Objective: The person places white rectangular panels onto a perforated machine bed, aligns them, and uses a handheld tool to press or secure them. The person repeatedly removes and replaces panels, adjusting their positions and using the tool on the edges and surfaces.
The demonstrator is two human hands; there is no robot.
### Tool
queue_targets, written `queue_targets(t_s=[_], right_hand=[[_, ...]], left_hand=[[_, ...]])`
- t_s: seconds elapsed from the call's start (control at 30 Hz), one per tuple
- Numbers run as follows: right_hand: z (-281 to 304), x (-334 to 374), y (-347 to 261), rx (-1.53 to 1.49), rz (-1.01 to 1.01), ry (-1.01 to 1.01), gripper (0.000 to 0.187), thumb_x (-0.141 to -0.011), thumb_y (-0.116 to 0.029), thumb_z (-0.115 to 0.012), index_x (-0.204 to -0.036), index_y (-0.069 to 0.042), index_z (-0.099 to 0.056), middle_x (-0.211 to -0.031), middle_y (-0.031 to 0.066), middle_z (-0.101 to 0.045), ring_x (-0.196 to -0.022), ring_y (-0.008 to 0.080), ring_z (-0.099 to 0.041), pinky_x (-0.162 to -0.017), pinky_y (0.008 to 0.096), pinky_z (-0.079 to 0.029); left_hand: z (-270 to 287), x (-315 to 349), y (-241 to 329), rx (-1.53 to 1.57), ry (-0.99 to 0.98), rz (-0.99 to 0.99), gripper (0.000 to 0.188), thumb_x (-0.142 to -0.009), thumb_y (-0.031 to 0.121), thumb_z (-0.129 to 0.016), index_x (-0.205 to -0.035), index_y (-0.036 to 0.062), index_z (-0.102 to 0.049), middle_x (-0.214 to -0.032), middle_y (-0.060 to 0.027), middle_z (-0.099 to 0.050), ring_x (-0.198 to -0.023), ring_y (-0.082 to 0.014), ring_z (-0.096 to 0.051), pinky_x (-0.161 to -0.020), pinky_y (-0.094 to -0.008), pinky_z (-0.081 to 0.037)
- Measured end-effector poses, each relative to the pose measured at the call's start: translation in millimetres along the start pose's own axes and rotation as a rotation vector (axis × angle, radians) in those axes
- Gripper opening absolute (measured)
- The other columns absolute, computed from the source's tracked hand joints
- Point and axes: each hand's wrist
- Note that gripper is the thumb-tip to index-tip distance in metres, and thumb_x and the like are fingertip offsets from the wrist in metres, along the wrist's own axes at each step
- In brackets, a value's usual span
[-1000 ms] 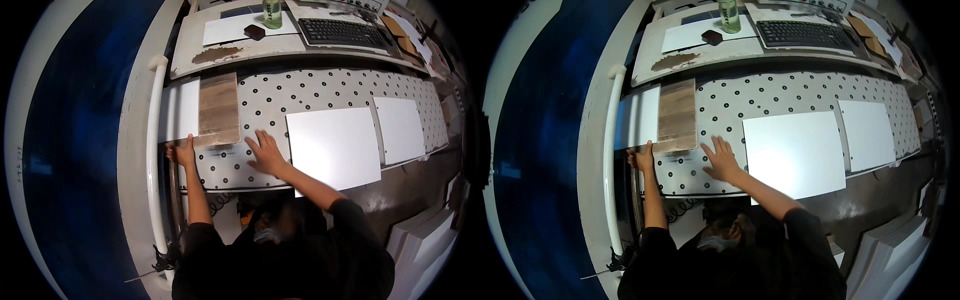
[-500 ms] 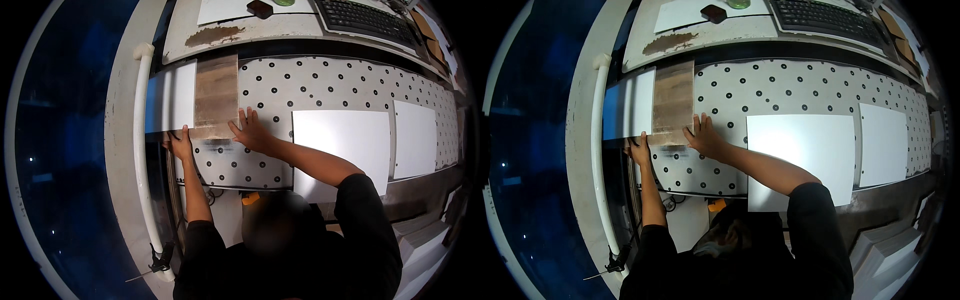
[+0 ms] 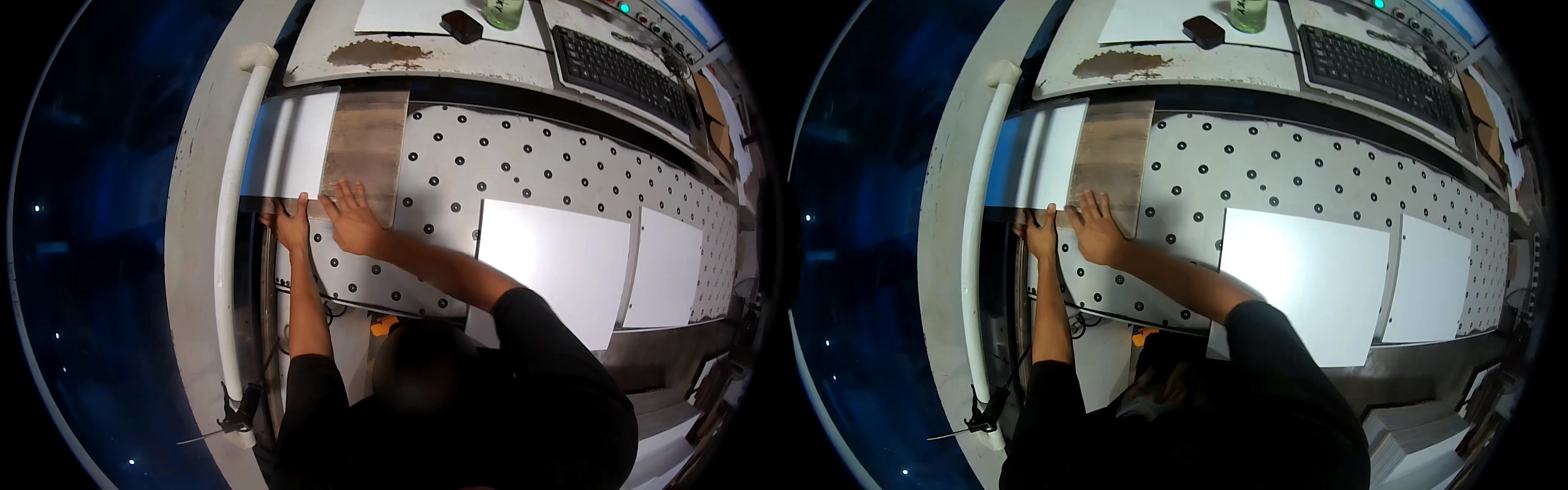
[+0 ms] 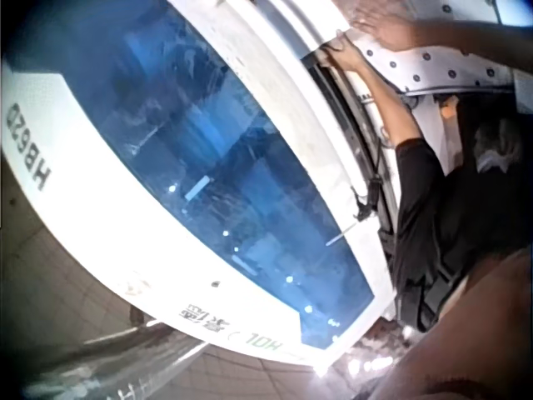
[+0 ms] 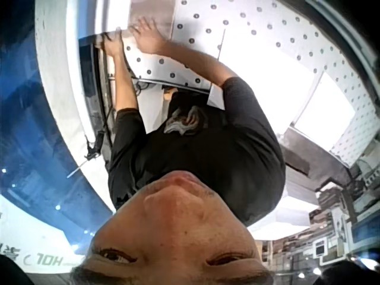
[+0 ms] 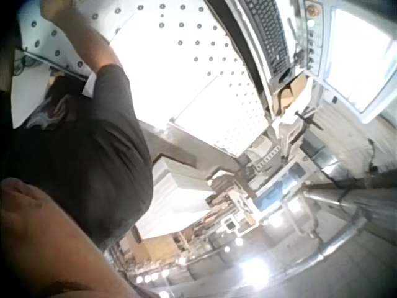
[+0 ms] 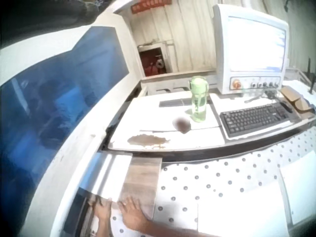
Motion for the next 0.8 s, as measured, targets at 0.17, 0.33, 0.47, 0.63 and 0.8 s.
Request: queue_targets(t_s=[0.17,0.33,0.47,0.63,0.8], right_hand=[[-15,-21,-9,-0.036,0.052,0.026,0.077,-0.09,-0.024,-0.061,-0.156,-0.001,-0.028,-0.154,0.0406,-0.029,-0.15,0.0533,-0.02,-0.121,0.0665,-0.007],[-10,-20,-7,-0.025,0.079,0.042,0.076,-0.089,-0.029,-0.062,-0.154,-0.002,-0.033,-0.154,0.0402,-0.03,-0.149,0.0525,-0.023,-0.121,0.0659,-0.01],[-16,-20,-8,-0.018,0.079,0.111,0.073,-0.087,-0.032,-0.064,-0.149,-0.002,-0.041,-0.152,0.0391,-0.034,-0.148,0.0507,-0.026,-0.121,0.0645,-0.014],[-21,-21,-9,-0.04,0.073,0.123,0.072,-0.087,-0.033,-0.065,-0.147,-0.001,-0.043,-0.153,0.0373,-0.034,-0.149,0.0475,-0.026,-0.121,0.0646,-0.014],[-25,-18,-12,-0.009,0.079,0.109,0.074,-0.087,-0.033,-0.067,-0.148,-0.002,-0.04,-0.154,0.0362,-0.034,-0.15,0.0476,-0.025,-0.122,0.0644,-0.013]], left_hand=[[-2,5,-4,-0.007,0.025,-0.012,0.105,-0.083,0.076,-0.065,-0.157,0.0069,-0.038,-0.158,-0.0328,-0.033,-0.153,-0.0501,-0.011,-0.12,-0.0534,-0.025],[-8,5,-9,0.058,0.065,-0.041,0.106,-0.079,0.076,-0.067,-0.154,0.0035,-0.043,-0.155,-0.039,-0.033,-0.152,-0.0534,-0.012,-0.121,-0.0555,-0.023],[-6,5,-8,0.04,0.06,-0.038,0.106,-0.08,0.074,-0.068,-0.154,0.0031,-0.042,-0.157,-0.0417,-0.025,-0.152,-0.0528,-0.01,-0.123,-0.0533,-0.019],[-1,3,-6,0.063,0.042,-0.017,0.106,-0.08,0.073,-0.068,-0.155,0.003,-0.041,-0.158,-0.0397,-0.026,-0.152,-0.0527,-0.01,-0.124,-0.0532,-0.017],[7,10,-4,0.012,0.076,-0.026,0.104,-0.081,0.073,-0.068,-0.154,0.0041,-0.042,-0.158,-0.0347,-0.032,-0.152,-0.0527,-0.012,-0.124,-0.0525,-0.015]])
Point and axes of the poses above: each hand's wrist, its own x-axis away from the middle knuckle, its own z-axis out of the back of the hand, y = z × x
